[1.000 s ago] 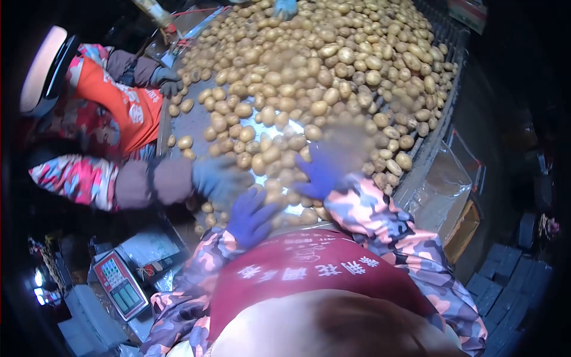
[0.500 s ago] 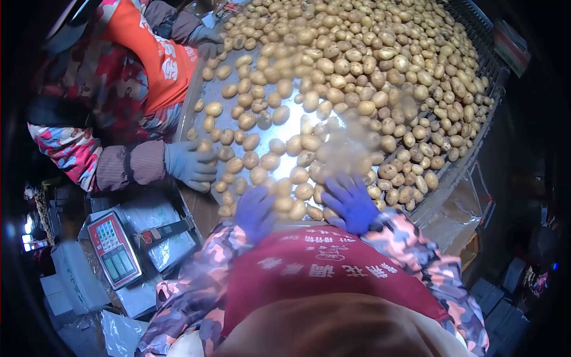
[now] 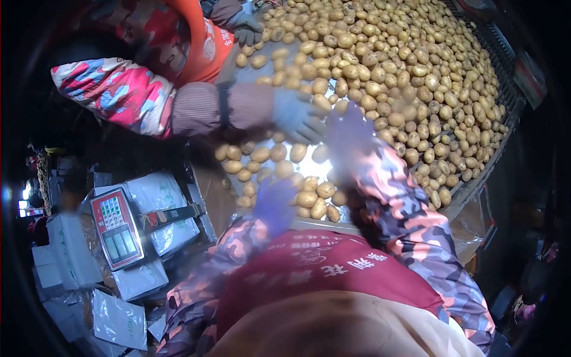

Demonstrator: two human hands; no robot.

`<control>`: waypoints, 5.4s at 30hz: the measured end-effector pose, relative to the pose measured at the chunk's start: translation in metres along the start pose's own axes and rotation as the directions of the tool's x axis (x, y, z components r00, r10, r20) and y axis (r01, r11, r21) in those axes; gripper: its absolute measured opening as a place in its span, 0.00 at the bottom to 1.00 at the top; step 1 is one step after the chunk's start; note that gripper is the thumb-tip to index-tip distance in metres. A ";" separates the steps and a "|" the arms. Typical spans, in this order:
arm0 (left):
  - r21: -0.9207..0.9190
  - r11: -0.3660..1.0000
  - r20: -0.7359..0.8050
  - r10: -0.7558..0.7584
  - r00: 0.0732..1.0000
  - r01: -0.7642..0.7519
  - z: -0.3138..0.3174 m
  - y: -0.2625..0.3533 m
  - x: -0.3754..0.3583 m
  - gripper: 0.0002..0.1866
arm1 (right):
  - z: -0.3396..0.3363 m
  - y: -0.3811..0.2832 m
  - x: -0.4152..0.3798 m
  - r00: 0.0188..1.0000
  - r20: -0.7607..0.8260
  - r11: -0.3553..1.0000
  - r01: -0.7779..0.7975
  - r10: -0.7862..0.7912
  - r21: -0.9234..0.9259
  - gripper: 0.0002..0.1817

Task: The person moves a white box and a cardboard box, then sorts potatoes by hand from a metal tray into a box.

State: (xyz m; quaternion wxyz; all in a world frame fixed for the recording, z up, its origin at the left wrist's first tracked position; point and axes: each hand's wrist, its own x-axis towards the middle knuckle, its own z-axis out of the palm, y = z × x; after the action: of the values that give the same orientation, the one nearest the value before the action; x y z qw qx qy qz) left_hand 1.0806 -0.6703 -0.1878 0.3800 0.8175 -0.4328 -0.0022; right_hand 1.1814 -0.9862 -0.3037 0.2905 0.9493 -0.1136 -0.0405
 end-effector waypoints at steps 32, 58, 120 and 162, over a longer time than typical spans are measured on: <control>0.059 0.956 -0.047 -0.284 0.958 0.286 -0.008 0.027 0.019 0.28 | -0.125 0.191 -0.092 0.975 -0.033 0.695 -0.134 0.221 0.707 0.32; 0.254 0.950 0.119 -0.216 0.969 0.181 0.014 0.004 0.014 0.24 | -0.077 0.163 -0.261 0.794 -0.428 0.061 0.499 -0.432 0.864 0.32; 0.367 0.904 0.183 0.158 0.970 -0.217 0.021 0.004 0.140 0.26 | -0.070 0.232 -0.295 0.967 -0.246 0.399 0.254 -0.071 0.881 0.28; 0.297 0.765 0.161 0.549 0.820 -0.571 0.100 0.058 0.236 0.37 | -0.038 0.269 -0.233 0.946 0.273 -0.743 -0.055 0.175 0.668 0.31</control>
State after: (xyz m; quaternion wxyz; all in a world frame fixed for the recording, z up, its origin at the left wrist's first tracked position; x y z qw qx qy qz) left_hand 1.1543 -0.9196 -0.1461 0.2058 0.7024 -0.6629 0.1579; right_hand 0.9091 -1.1263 -0.1191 -0.7587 0.5893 -0.2213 0.1677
